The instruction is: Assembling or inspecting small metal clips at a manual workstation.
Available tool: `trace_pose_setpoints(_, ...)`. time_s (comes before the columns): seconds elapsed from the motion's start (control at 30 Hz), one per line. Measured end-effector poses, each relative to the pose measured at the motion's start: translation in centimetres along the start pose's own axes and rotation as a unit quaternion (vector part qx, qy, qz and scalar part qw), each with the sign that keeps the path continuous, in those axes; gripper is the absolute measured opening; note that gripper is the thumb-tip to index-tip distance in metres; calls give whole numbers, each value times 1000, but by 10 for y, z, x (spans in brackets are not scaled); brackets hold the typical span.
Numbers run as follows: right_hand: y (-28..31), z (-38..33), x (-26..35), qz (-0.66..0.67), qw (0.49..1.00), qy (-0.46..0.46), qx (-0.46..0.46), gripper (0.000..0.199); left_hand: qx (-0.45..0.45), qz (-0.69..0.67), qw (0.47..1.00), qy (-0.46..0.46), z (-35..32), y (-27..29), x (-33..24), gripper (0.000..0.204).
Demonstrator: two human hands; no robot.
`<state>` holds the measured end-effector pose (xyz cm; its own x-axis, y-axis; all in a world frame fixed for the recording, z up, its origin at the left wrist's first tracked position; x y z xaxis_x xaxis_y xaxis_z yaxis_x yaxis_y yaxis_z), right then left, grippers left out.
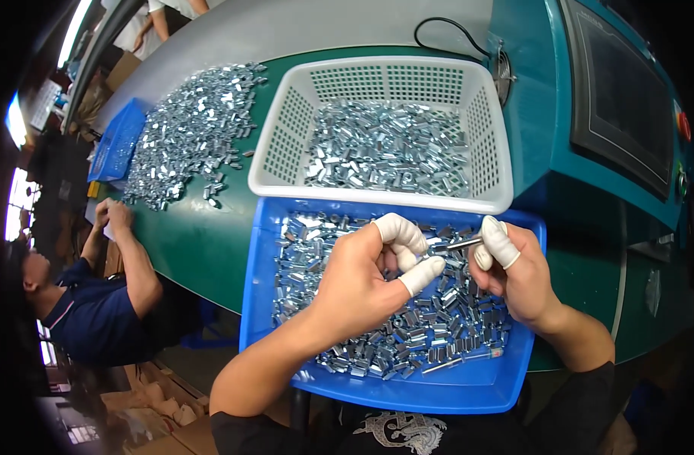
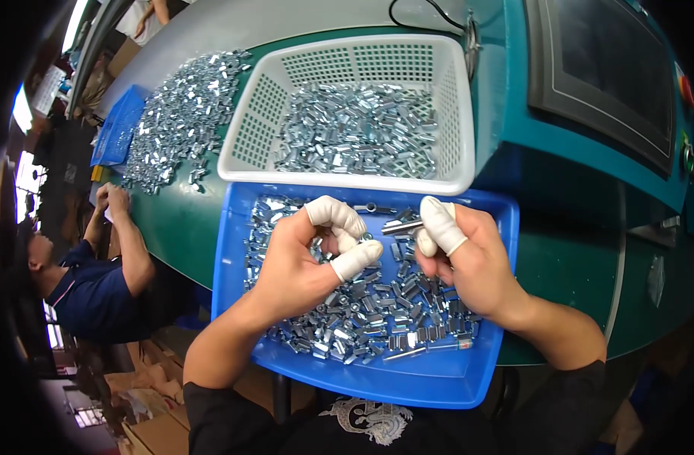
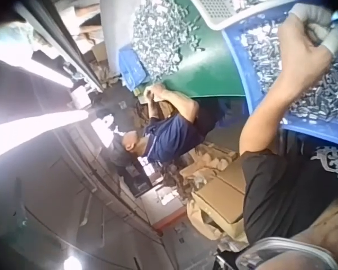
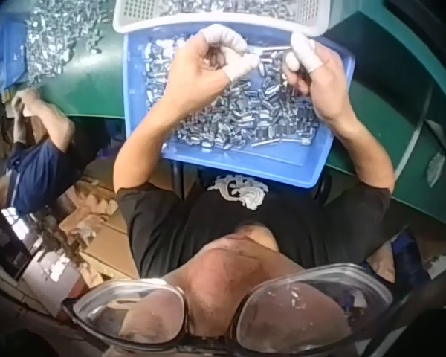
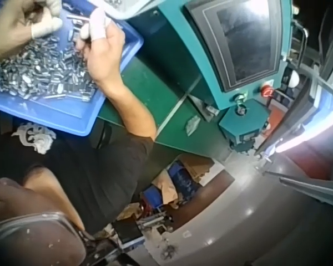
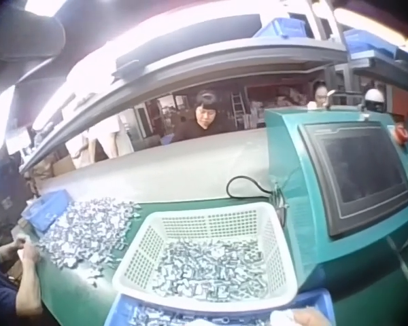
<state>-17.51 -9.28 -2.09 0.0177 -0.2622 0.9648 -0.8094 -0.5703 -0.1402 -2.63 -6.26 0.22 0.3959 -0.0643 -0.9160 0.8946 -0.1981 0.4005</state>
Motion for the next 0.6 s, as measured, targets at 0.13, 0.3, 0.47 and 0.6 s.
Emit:
trace_pose_setpoints(0.13,-1,-2,1,-17,1000,9,7,42,-14,-185,983,9,-5,3,1,19)
trace_pose_setpoints(0.3,-5,-2,0,-26,999,3,25,42,-23,-222,975,-11,-5,-1,2,20)
trace_pose_setpoints(0.47,-6,-6,2,-57,997,38,25,38,19,-184,983,12,-6,-9,3,20)
trace_pose_setpoints(0.6,-10,-11,10,-95,992,87,15,33,38,-233,971,29,-8,-16,8,18)
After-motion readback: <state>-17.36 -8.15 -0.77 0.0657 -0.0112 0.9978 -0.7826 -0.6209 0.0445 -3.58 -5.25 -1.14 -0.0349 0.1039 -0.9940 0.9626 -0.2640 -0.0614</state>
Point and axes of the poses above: each hand's wrist, its own z-axis towards the middle knuckle, its own y-axis out of the back of the hand, x = y × z, the point moved 8 cm from there along z, towards the middle knuckle, and after that the axes turned 6 degrees about x, right-handed, at the moved point
